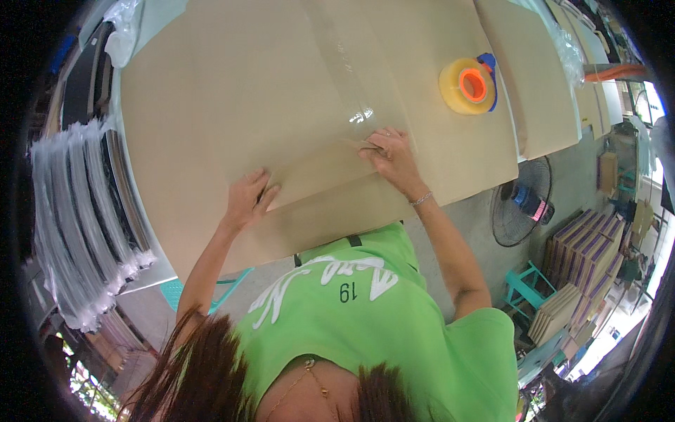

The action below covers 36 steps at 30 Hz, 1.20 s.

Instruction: The person wraps black panels in plastic sheets and brown paper, then secures the paper with clear tape using a tape dispenser.

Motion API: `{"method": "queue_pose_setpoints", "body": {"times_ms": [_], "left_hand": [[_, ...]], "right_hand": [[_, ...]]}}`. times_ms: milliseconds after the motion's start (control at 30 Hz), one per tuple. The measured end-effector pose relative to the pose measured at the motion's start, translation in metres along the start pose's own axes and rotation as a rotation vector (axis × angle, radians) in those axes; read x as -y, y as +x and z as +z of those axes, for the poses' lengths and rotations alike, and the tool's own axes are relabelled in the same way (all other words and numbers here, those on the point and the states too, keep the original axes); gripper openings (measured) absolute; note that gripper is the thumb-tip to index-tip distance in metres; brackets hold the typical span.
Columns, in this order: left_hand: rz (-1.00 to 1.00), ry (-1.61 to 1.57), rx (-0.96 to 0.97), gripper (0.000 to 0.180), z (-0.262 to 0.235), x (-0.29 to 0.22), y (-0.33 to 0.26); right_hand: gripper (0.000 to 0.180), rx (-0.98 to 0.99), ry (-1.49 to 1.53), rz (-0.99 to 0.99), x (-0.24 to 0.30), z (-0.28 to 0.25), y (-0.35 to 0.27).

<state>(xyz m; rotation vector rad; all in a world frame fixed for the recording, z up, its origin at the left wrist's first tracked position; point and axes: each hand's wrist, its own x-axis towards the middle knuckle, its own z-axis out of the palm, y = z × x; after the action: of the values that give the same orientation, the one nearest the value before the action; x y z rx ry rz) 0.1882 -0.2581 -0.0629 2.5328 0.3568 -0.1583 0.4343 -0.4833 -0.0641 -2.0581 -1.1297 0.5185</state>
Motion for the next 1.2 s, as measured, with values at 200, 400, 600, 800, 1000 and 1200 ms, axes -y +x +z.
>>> {"method": "queue_pose_setpoints", "body": {"times_ms": [200,400,600,800,1000,1200], "left_hand": [[-0.120,-0.134,-0.167,0.024,0.012,-0.022,0.024],[-0.117,-0.137,-0.231,0.025,0.012,-0.023,0.021],[-0.023,-0.175,-0.360,0.026,0.017,-0.024,0.024],[-0.069,-0.178,-0.310,0.025,0.017,-0.025,0.023],[-0.044,-0.168,-0.446,0.023,0.026,-0.019,0.016],[-0.257,-0.277,-0.282,0.038,0.008,-0.018,0.009]], "right_hand": [[0.013,-0.037,0.176,0.208,0.009,0.005,0.001],[0.056,-0.119,-0.257,-0.234,-0.033,-0.059,-0.019],[0.065,0.127,-0.437,-0.464,-0.082,-0.064,-0.016],[0.042,0.002,-0.308,-0.497,-0.091,-0.046,-0.037],[0.014,0.096,-0.072,-0.227,-0.023,-0.031,-0.002],[0.020,-0.003,0.068,-0.224,-0.018,-0.008,0.017]]}}
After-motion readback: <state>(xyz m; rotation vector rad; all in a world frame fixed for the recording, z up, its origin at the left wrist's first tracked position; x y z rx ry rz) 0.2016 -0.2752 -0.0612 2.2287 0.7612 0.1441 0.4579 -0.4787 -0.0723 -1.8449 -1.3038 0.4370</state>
